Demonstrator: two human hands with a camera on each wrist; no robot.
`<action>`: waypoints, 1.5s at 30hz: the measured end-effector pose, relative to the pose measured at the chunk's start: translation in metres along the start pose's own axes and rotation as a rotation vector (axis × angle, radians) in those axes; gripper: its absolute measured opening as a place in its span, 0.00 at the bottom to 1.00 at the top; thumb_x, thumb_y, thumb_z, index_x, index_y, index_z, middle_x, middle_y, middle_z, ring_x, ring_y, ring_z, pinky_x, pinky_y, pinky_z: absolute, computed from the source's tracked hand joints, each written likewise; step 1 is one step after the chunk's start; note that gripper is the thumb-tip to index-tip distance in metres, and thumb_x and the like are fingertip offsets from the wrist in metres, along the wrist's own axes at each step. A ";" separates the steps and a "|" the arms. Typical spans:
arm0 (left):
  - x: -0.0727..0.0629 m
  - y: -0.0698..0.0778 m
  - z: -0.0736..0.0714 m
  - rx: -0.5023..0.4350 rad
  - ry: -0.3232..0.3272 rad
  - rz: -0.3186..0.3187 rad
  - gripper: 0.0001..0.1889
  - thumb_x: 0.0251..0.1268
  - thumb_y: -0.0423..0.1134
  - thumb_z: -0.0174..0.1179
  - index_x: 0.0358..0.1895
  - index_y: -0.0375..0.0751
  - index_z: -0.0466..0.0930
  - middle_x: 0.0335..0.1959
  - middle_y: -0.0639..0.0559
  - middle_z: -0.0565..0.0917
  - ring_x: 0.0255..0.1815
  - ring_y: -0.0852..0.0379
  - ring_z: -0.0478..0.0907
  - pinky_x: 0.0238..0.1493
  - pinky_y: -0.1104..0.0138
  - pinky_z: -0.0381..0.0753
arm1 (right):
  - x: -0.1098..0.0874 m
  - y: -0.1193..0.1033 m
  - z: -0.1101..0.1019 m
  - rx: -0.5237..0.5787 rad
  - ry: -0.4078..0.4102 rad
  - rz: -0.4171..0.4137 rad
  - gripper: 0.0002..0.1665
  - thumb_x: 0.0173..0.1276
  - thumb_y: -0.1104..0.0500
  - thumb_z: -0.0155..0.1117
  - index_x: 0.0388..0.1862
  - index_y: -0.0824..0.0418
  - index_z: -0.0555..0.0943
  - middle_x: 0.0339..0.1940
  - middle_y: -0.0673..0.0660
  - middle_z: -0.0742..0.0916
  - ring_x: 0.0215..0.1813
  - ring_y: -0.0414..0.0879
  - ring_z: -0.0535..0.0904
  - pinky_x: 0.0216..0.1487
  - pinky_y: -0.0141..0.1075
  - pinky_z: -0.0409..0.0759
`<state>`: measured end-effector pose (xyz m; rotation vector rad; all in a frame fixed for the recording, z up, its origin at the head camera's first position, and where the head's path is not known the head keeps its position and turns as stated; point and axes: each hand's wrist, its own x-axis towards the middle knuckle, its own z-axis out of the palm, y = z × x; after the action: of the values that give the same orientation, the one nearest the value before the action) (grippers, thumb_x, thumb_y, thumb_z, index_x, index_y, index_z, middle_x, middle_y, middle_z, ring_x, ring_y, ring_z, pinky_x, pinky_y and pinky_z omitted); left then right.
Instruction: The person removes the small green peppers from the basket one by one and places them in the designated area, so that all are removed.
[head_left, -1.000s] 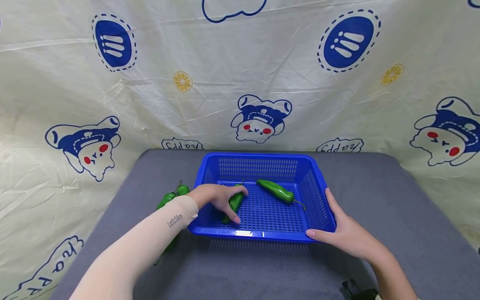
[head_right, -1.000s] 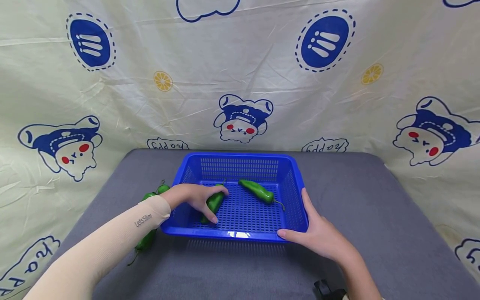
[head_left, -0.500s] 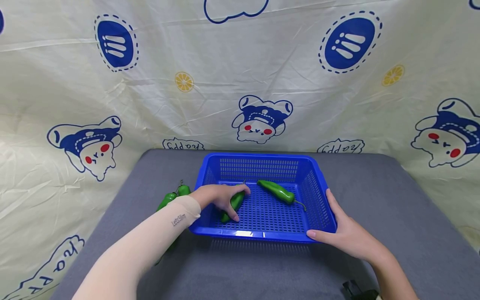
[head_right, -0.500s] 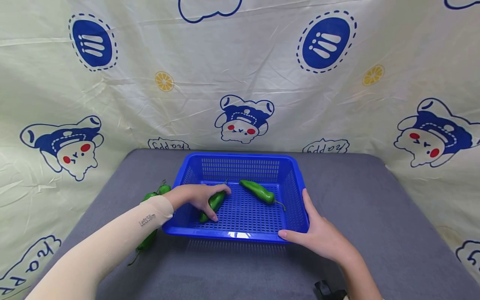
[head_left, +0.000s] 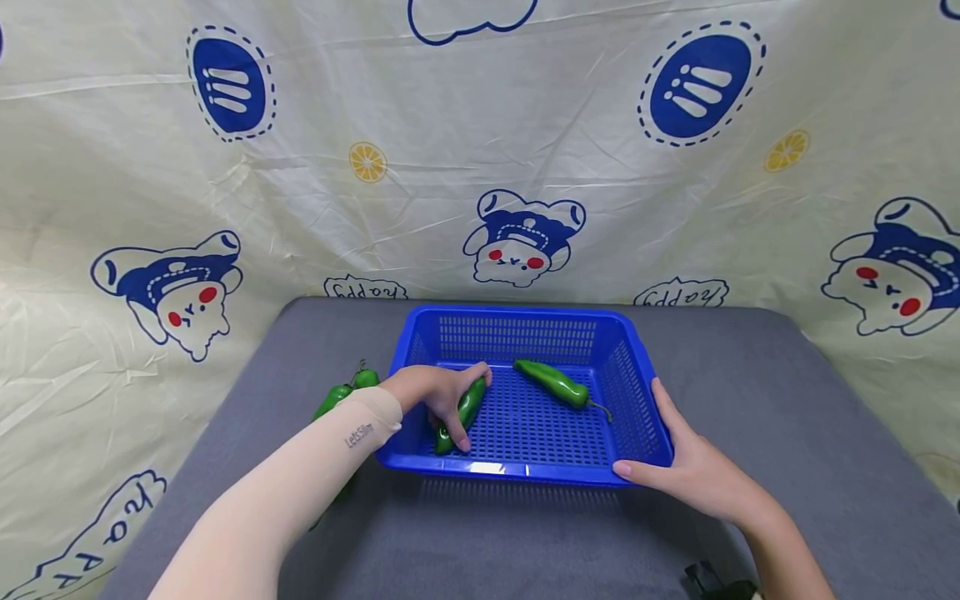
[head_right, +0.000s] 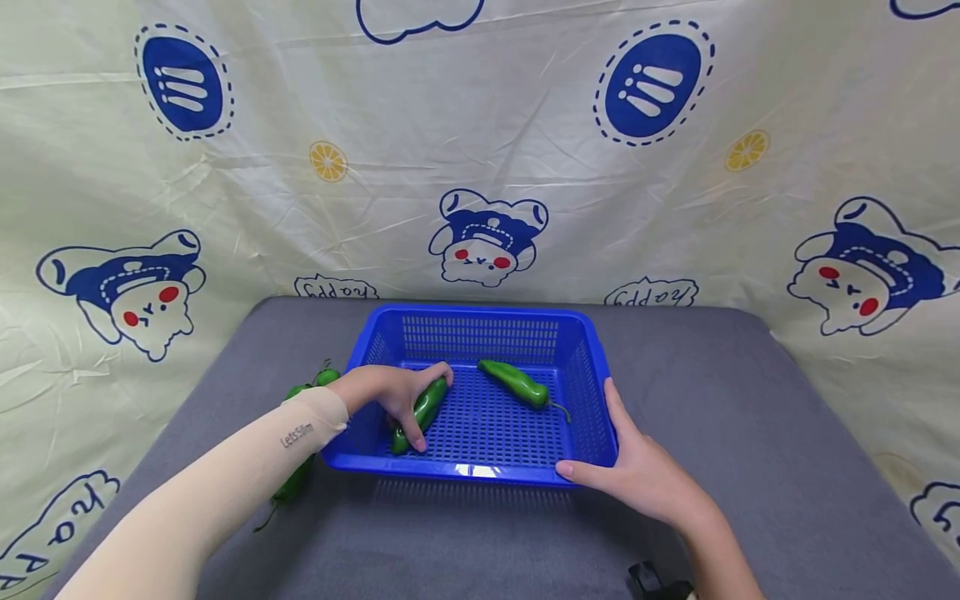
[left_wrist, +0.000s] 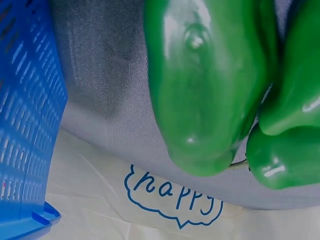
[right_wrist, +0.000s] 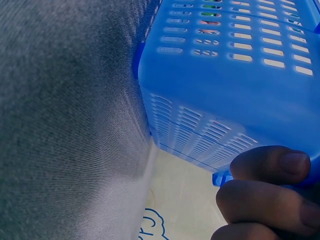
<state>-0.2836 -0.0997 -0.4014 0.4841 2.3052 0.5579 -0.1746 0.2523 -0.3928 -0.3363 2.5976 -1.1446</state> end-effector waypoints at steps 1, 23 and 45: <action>-0.001 0.000 0.000 0.002 0.003 0.011 0.52 0.41 0.45 0.82 0.67 0.59 0.52 0.51 0.44 0.69 0.47 0.50 0.76 0.35 0.66 0.86 | 0.000 0.000 0.000 -0.002 0.000 0.002 0.71 0.64 0.42 0.69 0.77 0.41 0.19 0.82 0.67 0.37 0.77 0.78 0.44 0.63 0.76 0.57; -0.033 0.014 -0.021 -0.038 0.114 0.232 0.52 0.47 0.49 0.79 0.68 0.66 0.48 0.54 0.46 0.70 0.50 0.49 0.75 0.44 0.63 0.83 | -0.001 0.000 0.000 -0.016 -0.005 0.015 0.71 0.64 0.42 0.69 0.76 0.39 0.18 0.82 0.69 0.39 0.76 0.78 0.47 0.62 0.75 0.61; -0.096 -0.009 -0.053 -0.294 0.187 0.252 0.52 0.48 0.41 0.79 0.69 0.68 0.48 0.54 0.38 0.68 0.41 0.46 0.79 0.35 0.57 0.84 | -0.001 0.000 -0.001 -0.026 -0.002 0.012 0.71 0.65 0.41 0.68 0.77 0.40 0.19 0.82 0.69 0.40 0.76 0.79 0.48 0.60 0.74 0.63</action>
<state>-0.2580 -0.1668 -0.3183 0.6032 2.2956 1.0875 -0.1735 0.2529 -0.3919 -0.3268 2.6111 -1.1069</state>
